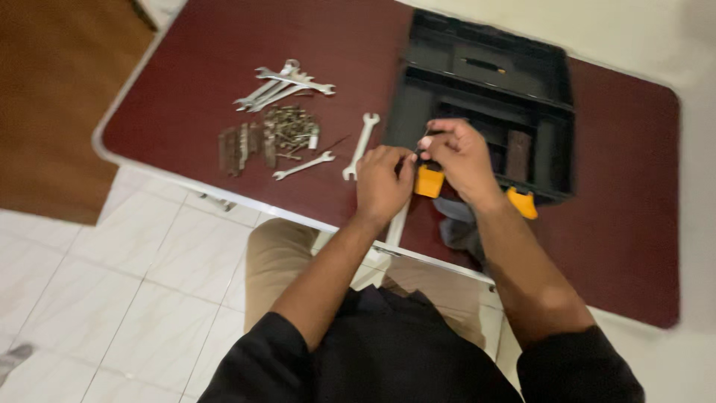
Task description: The person sorts metal rods and screws from a table into a black plastic toolbox, then wipes several wrenches with a cloth and places them into the toolbox.
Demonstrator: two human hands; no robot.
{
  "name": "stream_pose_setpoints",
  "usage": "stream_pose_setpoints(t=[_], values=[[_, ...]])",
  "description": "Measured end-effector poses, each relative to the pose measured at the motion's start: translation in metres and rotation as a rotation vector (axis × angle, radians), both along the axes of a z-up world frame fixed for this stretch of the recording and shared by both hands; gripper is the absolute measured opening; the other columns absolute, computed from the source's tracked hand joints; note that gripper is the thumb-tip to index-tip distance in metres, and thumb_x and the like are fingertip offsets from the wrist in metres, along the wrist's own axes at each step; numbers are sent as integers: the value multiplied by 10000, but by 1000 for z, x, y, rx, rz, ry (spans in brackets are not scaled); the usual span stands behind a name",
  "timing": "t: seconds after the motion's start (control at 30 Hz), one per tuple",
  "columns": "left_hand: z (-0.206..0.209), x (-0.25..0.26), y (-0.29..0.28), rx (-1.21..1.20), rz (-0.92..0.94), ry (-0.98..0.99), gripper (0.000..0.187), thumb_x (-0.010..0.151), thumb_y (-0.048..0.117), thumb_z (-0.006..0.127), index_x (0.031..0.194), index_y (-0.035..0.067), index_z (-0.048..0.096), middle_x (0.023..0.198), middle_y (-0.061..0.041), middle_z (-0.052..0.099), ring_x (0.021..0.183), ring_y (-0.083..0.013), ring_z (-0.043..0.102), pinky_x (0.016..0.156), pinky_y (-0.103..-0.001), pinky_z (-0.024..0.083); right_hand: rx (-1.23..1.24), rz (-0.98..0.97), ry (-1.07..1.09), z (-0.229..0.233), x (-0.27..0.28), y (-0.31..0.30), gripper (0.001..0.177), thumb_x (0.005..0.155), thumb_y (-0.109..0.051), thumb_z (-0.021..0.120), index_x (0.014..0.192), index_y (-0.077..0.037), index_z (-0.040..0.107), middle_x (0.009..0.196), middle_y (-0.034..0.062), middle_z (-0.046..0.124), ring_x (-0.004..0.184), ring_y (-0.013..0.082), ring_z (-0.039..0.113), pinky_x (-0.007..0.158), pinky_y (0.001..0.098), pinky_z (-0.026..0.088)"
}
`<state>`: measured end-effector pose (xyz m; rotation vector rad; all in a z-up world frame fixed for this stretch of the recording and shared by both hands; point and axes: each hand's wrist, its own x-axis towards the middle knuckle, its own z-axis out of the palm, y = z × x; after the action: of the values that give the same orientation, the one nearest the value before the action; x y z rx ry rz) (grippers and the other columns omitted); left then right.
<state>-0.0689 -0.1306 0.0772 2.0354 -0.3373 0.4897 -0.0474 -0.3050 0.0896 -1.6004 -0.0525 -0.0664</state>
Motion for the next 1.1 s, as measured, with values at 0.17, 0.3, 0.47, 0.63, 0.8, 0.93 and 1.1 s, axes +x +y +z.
stream_pose_setpoints(t=[0.17,0.3,0.47,0.63,0.8,0.93,1.1], values=[[8,-13,-26,33,-115,-42,116,959,215,673,977,116,731,994,-77,705,995,-316,646,915,-488,438,115,-25,21,-26,-23,-40,192,994,26,651,1183,32,615,994,81,718,867,119,697,815,258,578],[17,-19,-45,111,-189,-5,178,926,271,717,1000,116,759,998,-93,700,1021,-324,630,920,-485,432,174,-58,-28,-34,-35,-75,190,995,18,641,1184,20,623,998,85,723,836,117,682,781,247,563],[16,-16,-49,186,-183,-108,282,886,318,761,1067,103,760,1063,-114,670,1100,-336,586,947,-479,423,-129,-368,-13,-19,-41,-120,175,953,-27,678,1121,18,660,951,68,717,799,95,675,725,234,567],[11,-8,-47,219,-167,-122,242,900,298,754,1057,114,763,1057,-89,667,1104,-314,585,960,-476,421,-584,-452,46,5,-47,-134,230,941,-118,729,1131,10,715,846,50,723,719,83,658,663,247,536],[10,-4,-44,243,-158,-153,239,901,293,758,1056,112,760,1060,-97,653,1106,-320,577,962,-477,416,-608,-472,121,12,-44,-130,266,950,-156,714,1179,-21,731,824,37,726,676,74,643,638,253,525],[9,2,-38,291,-133,-178,243,901,296,759,1060,112,755,1072,-93,647,1120,-317,576,968,-482,412,-596,-462,72,-1,-42,-135,262,964,-156,706,1187,-20,725,850,33,732,687,66,639,640,246,523],[7,10,-28,340,-116,-219,273,889,292,765,1083,101,757,1086,-96,643,1121,-320,571,968,-485,409,-775,-439,-165,-19,-44,-135,220,969,-149,717,1151,-29,750,891,101,741,744,162,695,687,305,549]])
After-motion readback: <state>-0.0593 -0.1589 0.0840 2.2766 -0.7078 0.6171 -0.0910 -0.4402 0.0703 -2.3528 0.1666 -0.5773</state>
